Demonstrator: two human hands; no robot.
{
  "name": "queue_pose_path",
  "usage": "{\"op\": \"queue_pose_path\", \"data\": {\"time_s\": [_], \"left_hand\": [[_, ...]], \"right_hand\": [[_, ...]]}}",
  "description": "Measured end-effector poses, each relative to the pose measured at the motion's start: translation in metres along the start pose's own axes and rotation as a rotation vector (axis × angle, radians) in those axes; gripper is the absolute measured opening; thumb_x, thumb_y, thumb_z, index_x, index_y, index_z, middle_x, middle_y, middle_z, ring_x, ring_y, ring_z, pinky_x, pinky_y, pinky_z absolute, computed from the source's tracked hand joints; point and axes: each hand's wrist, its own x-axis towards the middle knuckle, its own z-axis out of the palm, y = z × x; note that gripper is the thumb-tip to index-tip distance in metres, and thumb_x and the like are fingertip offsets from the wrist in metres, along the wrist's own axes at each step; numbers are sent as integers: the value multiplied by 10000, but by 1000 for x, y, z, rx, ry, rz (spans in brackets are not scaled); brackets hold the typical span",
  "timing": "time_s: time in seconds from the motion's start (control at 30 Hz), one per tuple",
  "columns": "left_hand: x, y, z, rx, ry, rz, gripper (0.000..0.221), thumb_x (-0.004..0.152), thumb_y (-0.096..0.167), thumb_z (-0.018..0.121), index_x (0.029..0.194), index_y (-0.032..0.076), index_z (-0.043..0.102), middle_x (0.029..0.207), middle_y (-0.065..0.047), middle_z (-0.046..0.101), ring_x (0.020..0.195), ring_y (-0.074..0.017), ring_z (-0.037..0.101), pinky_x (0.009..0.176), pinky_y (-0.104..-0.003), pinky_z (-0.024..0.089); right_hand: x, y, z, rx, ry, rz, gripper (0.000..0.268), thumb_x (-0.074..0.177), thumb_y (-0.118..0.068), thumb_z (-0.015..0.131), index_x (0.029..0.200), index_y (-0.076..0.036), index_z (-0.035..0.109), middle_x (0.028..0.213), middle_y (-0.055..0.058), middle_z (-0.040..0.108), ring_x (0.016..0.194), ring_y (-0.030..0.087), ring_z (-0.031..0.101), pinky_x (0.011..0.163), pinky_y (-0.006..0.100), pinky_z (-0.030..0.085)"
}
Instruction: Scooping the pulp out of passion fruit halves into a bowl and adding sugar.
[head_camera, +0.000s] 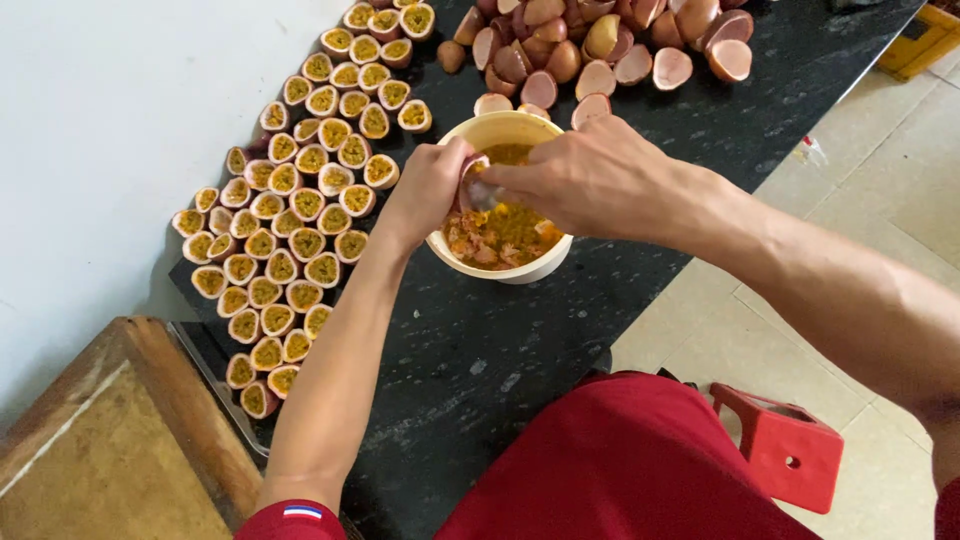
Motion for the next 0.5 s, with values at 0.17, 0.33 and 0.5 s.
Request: {"op": "queue_pose_path", "data": {"time_s": [0.17,0.33,0.5], "left_hand": [[0,3,-3,-49,24,-29,514,1018,338,343,827,15,695,669,-35,677,555,-104,589,524,-280,455],[3,11,-1,-104,51,-143,514,1018,377,352,755,32,629,608,-38,573,493,-135,482,477,-324,365],[0,18,-3,450,205,200,507,989,366,386,653,58,608,565,-58,580,480,-177,476,505,-354,365]], "right_hand": [[-12,-6,-12,-3,126,42,452,962,-227,686,1410,-266,641,739,40,707,482,200,648,388,338,491],[-10,-7,21,94,406,19,480,944,-231,709,1416,-172,645,848,63,728,507,178,642,413,326,501],[-6,-13,32,526,412,273,293,1026,-201,663,1299,-112,725,775,139,735,608,242,702,589,395,581]]}}
